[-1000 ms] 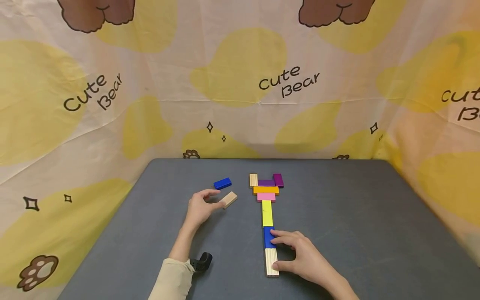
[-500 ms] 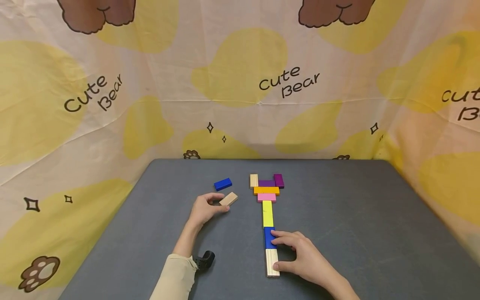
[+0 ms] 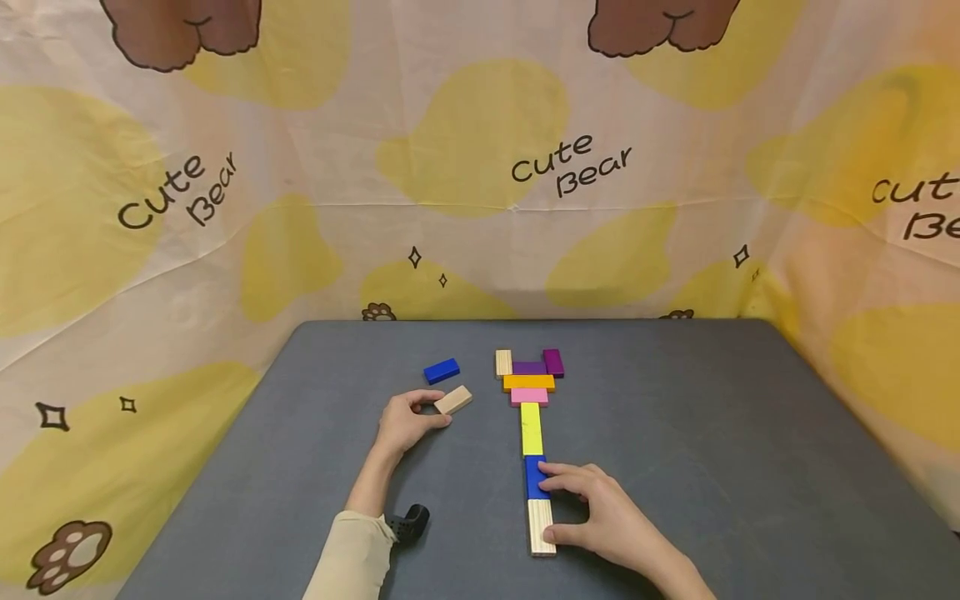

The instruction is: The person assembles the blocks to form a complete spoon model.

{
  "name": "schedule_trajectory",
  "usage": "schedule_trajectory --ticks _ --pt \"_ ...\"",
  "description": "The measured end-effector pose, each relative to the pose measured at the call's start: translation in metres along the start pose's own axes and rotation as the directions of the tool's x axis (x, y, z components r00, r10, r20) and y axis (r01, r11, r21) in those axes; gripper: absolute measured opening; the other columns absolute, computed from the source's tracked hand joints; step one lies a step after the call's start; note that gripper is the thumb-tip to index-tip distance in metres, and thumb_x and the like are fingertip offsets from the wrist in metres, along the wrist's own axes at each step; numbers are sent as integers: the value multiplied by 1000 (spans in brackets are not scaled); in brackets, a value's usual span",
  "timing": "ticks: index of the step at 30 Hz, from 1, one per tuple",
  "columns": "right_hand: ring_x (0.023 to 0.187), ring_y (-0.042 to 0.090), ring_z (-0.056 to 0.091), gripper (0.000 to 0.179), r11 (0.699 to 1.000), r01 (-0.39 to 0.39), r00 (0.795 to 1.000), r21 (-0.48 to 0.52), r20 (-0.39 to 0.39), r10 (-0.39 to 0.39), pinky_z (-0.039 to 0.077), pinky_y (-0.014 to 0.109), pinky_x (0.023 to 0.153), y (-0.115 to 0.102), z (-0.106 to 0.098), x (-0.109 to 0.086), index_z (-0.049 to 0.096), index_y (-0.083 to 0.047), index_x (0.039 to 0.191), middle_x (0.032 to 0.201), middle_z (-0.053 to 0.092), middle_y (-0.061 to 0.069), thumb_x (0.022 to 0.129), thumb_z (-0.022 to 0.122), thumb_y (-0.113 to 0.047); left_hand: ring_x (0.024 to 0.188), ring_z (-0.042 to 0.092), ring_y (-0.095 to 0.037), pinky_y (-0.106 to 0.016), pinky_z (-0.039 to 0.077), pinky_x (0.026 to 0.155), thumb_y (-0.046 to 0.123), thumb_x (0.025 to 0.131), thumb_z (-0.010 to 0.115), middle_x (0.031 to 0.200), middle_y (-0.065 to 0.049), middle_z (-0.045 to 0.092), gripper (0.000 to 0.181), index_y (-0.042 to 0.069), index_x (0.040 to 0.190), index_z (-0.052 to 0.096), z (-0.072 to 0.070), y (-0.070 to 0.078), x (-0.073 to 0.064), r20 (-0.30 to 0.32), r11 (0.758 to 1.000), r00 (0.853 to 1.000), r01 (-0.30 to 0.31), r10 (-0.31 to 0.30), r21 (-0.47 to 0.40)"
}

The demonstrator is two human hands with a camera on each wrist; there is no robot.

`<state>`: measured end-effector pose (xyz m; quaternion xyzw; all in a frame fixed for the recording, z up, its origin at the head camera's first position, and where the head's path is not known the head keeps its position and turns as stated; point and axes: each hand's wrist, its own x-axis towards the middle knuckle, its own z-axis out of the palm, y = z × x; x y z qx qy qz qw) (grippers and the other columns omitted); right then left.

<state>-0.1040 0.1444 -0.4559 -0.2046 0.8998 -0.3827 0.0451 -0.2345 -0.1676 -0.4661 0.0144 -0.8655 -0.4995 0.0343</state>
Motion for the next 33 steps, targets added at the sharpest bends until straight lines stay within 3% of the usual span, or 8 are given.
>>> schedule_trajectory --ticks 8,17,33 --pt "116 17 48 56 1000 13 1000 -4 -7 -13 47 34 89 1 -1 0 69 -21 123 137 55 -12 76 82 -49 98 52 -24 -40 38 82 11 74 87 110 -5 69 40 12 112 75 0 -1 2 18 1000 1000 -8 8 -3" --pt "117 18 48 57 1000 10 1000 -2 -19 -10 48 35 89 2 -2 -1 69 -20 123 138 55 -11 76 83 -48 101 52 -25 -47 33 89 18 71 90 108 -4 68 41 15 109 75 4 -1 4 16 1000 1000 -7 6 21" --pt "117 17 48 56 1000 27 1000 -4 -13 -27 47 35 90 1 0 -1 70 -19 122 137 55 -12 76 82 -48 101 52 -26 -51 25 94 16 78 85 108 -5 68 35 13 112 74 1 -2 0 13 998 999 -37 36 52"
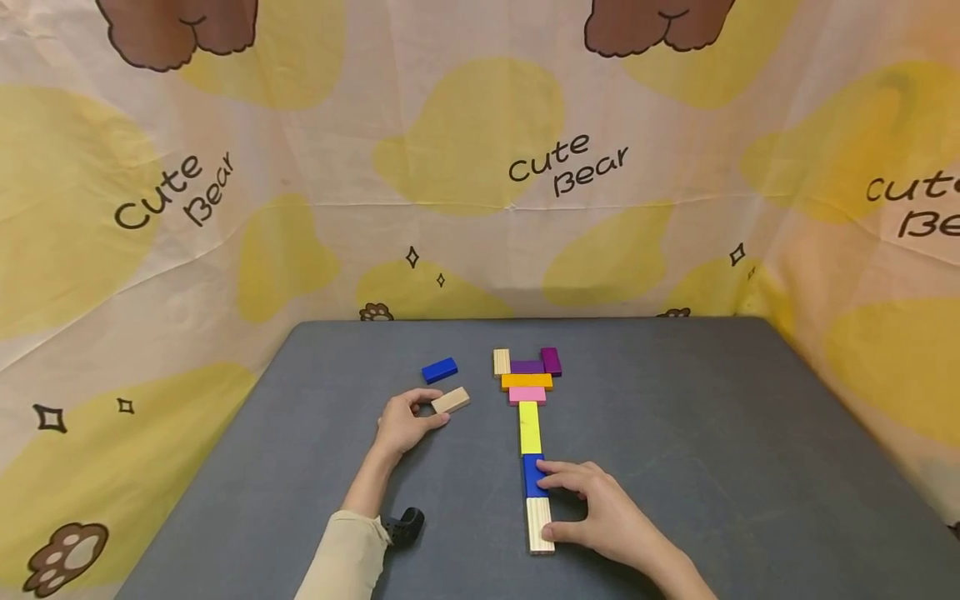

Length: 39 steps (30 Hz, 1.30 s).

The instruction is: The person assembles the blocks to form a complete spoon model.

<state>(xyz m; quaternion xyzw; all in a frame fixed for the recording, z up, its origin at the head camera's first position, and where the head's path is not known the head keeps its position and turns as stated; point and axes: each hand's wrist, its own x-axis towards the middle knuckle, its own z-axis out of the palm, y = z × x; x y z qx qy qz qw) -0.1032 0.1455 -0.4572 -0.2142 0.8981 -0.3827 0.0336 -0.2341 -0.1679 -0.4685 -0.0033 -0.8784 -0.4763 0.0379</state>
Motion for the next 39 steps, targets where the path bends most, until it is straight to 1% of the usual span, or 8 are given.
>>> schedule_trajectory --ticks 7,10,13,17,24,27,31,39 --pt "119 18 47 58 999 -48 999 7 17 48 46 40 91 0 0 0 69 -22 124 138 54 -14 76 81 -52 98 52 -26 -54 27 91 19 84 80 110 -6 67 32 10 115 72 0 3 1 67 998 998 -22 18 61" --pt "118 17 47 58 999 -52 998 8 19 52 46 42 91 0 0 0 68 -23 125 138 53 -14 76 80 -52 89 52 -24 -54 27 88 20 86 78 109 -5 68 31 10 115 71 5 10 3 69 995 997 -47 42 83" --pt "117 16 47 58 999 -51 999 6 14 50 46 41 91 0 -1 0 68 -23 125 139 53 -15 76 80 -53 89 54 -25 -55 28 87 21 88 76 109 -5 68 30 9 115 70 13 22 5 61 991 994 -94 89 91" --pt "117 16 47 59 999 -54 999 4 8 54 45 44 92 1 -1 0 68 -24 125 139 53 -15 76 80 -53 104 53 -29 -56 27 89 22 88 76 111 -5 69 30 11 115 70 31 37 19 51 984 986 -162 158 78" --pt "119 17 46 57 999 -49 999 -6 -3 49 43 48 95 2 -3 1 69 -21 124 138 53 -14 76 81 -50 104 43 -29 -53 24 87 23 90 74 117 -3 65 31 13 119 70 59 66 55 51 962 964 -264 260 75" --pt "119 16 47 57 999 -40 999 -10 5 40 43 47 95 3 -3 2 69 -21 124 138 53 -14 77 81 -49 108 41 -29 -53 24 92 23 91 74 121 -4 63 31 14 120 69 64 78 62 62 963 965 -258 254 74" --pt "118 15 47 57 999 -33 999 -13 28 34 43 45 95 2 -3 3 69 -21 124 139 53 -14 77 81 -50 115 38 -28 -53 22 98 23 91 73 125 -5 61 32 15 121 69 69 91 66 84 969 972 -227 219 102" --pt "117 15 47 58 999 -45 998 -12 40 45 44 46 94 0 -4 5 68 -22 125 139 52 -13 77 79 -53 117 37 -29 -50 24 96 25 91 73 123 -1 62 28 20 118 72 82 99 77 91 970 981 -183 170 160"
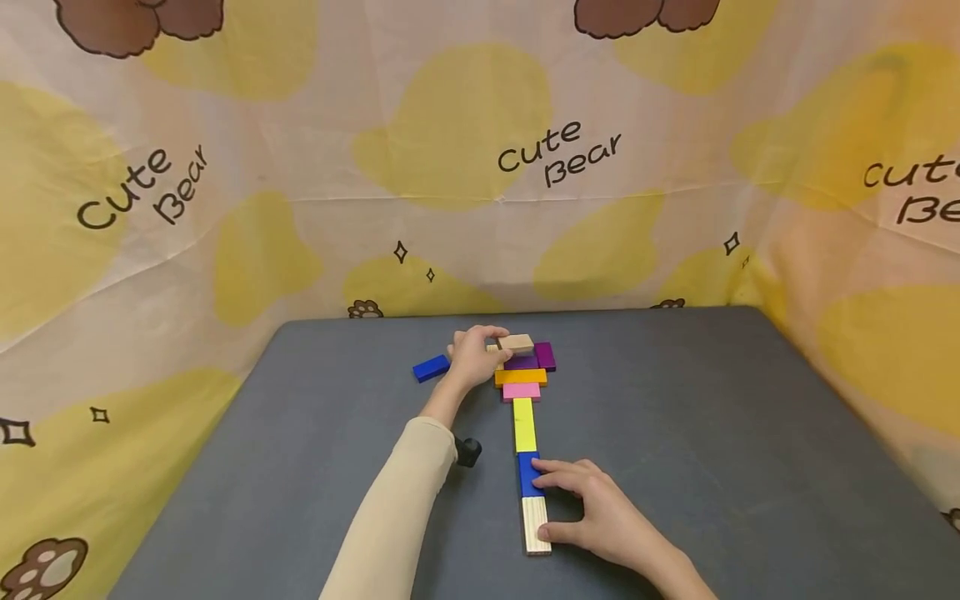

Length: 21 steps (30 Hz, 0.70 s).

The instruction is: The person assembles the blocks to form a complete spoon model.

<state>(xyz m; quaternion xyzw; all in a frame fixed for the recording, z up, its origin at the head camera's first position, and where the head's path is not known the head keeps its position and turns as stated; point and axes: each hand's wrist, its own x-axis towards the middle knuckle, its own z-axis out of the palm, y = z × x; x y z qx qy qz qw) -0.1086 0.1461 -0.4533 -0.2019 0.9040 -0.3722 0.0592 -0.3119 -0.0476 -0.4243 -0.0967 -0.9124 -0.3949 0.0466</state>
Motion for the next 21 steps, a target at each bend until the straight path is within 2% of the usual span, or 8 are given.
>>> schedule_trajectory --ticks 4,8,14,21 --pt "119 16 46 59 1000 -8 1000 5 -4 8 43 48 95 -1 1 0 68 -21 125 140 52 -13 77 80 -53 117 37 -29 -49 25 94 26 91 73 122 -1 62 28 21 119 73 5 -3 1 27 1000 999 27 -27 17" --pt "120 16 46 59 1000 8 1000 8 -4 -8 42 48 96 0 2 1 68 -21 125 140 52 -13 77 79 -53 115 38 -29 -50 25 94 23 90 74 120 -2 63 27 20 117 73 8 -7 0 5 998 999 51 -51 26" --pt "118 15 47 58 1000 5 1000 3 4 -5 43 48 95 0 2 2 68 -21 125 140 52 -13 77 79 -53 114 39 -30 -51 26 95 20 90 74 121 -3 64 29 18 119 73 11 -10 3 -9 999 999 53 -53 1" --pt "116 15 47 58 1000 -3 1000 4 13 2 44 46 94 -2 2 2 68 -23 125 140 52 -13 78 78 -54 116 38 -31 -50 27 99 18 89 75 124 -4 63 31 17 120 73 12 -15 10 17 998 998 59 -59 -24"
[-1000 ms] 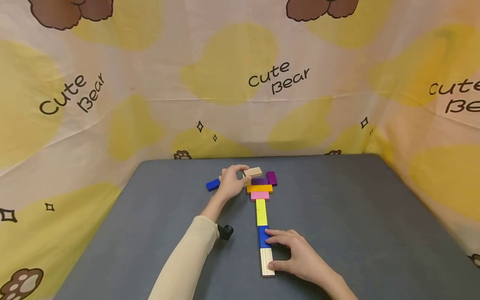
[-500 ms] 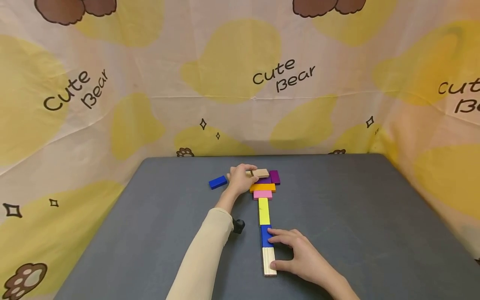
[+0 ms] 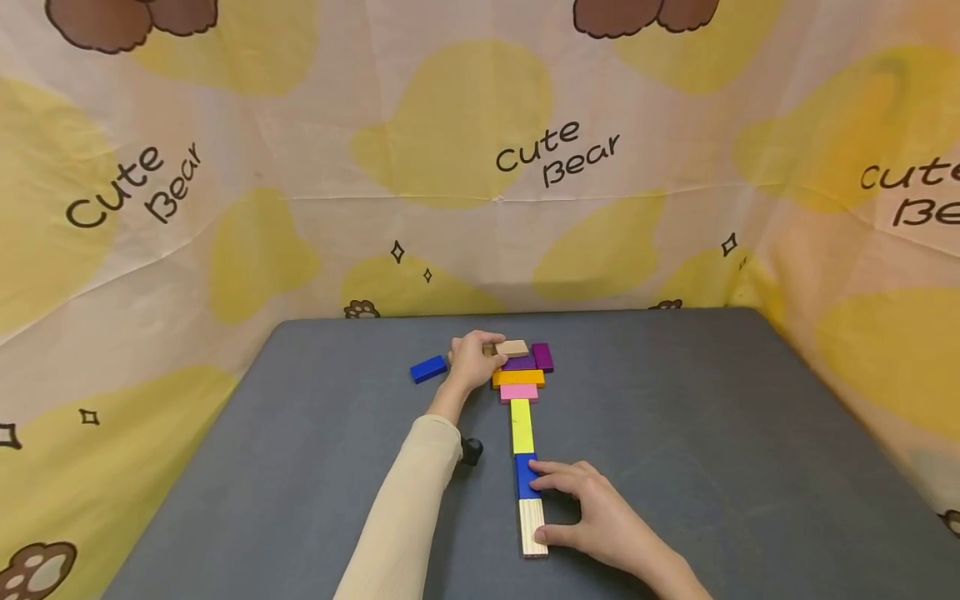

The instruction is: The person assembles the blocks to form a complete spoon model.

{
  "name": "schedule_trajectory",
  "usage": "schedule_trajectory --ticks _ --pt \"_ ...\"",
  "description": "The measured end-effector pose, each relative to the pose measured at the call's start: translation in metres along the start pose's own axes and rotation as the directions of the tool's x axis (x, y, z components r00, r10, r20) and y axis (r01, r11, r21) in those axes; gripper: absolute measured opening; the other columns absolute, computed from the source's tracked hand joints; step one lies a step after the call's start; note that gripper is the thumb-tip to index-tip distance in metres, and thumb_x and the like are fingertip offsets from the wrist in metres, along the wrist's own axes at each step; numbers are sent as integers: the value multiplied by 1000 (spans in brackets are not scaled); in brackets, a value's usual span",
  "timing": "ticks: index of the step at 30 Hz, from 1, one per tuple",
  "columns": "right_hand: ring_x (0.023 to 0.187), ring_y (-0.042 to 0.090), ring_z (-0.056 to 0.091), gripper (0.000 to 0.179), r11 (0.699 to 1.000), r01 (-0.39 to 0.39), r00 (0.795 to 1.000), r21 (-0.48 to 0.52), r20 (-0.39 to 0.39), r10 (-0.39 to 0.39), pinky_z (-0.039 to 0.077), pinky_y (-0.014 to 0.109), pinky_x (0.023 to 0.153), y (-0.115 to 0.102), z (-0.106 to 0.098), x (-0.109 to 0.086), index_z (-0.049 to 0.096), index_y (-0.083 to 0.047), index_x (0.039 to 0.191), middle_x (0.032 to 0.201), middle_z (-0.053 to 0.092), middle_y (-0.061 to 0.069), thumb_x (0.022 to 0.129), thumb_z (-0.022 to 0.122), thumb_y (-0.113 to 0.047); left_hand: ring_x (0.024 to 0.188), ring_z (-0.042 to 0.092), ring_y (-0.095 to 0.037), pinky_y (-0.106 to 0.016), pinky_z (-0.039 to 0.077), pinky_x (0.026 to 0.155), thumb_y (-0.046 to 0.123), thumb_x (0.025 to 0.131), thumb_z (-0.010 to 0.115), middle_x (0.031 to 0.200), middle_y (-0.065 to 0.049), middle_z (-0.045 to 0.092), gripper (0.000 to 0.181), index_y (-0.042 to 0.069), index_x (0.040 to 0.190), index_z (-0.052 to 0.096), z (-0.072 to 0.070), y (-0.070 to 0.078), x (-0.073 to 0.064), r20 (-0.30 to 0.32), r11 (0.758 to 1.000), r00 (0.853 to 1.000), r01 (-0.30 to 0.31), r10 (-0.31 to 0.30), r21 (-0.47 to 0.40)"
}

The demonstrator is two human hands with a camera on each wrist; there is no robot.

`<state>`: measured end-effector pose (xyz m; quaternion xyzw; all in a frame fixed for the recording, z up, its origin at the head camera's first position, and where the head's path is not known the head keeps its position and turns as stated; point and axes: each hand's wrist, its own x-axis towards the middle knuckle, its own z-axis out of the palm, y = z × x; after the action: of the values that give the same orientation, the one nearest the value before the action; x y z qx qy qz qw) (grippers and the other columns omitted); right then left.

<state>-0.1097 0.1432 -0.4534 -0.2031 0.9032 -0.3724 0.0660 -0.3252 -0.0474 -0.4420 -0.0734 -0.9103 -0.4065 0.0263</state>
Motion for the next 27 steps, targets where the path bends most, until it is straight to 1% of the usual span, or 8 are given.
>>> schedule_trajectory --ticks 4,9,11,14,16,20,22,27 --pt "116 13 47 56 1000 12 1000 2 -11 -12 44 43 95 1 0 -1 68 -22 125 140 52 -13 78 79 -52 118 38 -32 -50 27 101 17 90 74 125 -4 63 31 18 120 73 2 -2 4 14 1000 1000 7 -7 -16" --pt "115 12 47 56 1000 11 1000 8 -6 -11 44 42 95 3 1 0 68 -23 125 140 52 -13 79 78 -53 120 38 -32 -50 30 101 15 91 72 127 -7 61 30 17 122 72 5 -4 8 41 997 998 41 -39 -62" --pt "115 12 47 56 1000 11 1000 7 -4 -11 44 42 95 3 1 0 68 -24 125 140 52 -13 79 78 -53 121 39 -33 -50 32 102 14 92 71 128 -8 60 31 15 123 71 7 -5 9 54 995 998 39 -34 -87" --pt "115 12 47 55 1000 15 1000 11 -8 -15 44 41 95 3 0 0 68 -24 125 140 52 -13 79 79 -51 122 43 -32 -48 35 103 16 94 69 130 -9 58 31 13 125 69 8 -6 10 72 994 997 16 -8 -111" --pt "115 12 47 55 1000 18 1000 9 -11 -18 43 41 95 3 0 0 68 -24 125 140 52 -14 79 79 -51 122 46 -30 -46 37 103 16 96 66 131 -9 58 31 11 126 68 8 -7 10 75 992 997 4 6 -129" --pt "115 11 46 55 1000 14 1000 5 -6 -14 43 40 95 2 -1 0 68 -24 125 140 51 -15 79 78 -52 120 51 -27 -42 41 101 14 98 62 130 -11 59 29 9 126 68 10 -7 11 63 986 998 4 6 -169" --pt "116 12 46 55 1000 8 1000 5 -1 -8 43 42 95 2 -1 1 68 -24 125 140 51 -14 79 79 -51 120 51 -27 -41 42 101 13 98 62 129 -11 60 28 9 126 68 11 -6 11 56 984 998 9 1 -178" --pt "116 12 47 55 1000 -1 1000 9 5 1 43 43 95 2 -1 1 68 -24 125 139 52 -14 79 79 -51 119 51 -26 -41 39 103 8 98 61 125 -8 63 27 9 124 68 15 -5 12 57 986 998 8 1 -164"
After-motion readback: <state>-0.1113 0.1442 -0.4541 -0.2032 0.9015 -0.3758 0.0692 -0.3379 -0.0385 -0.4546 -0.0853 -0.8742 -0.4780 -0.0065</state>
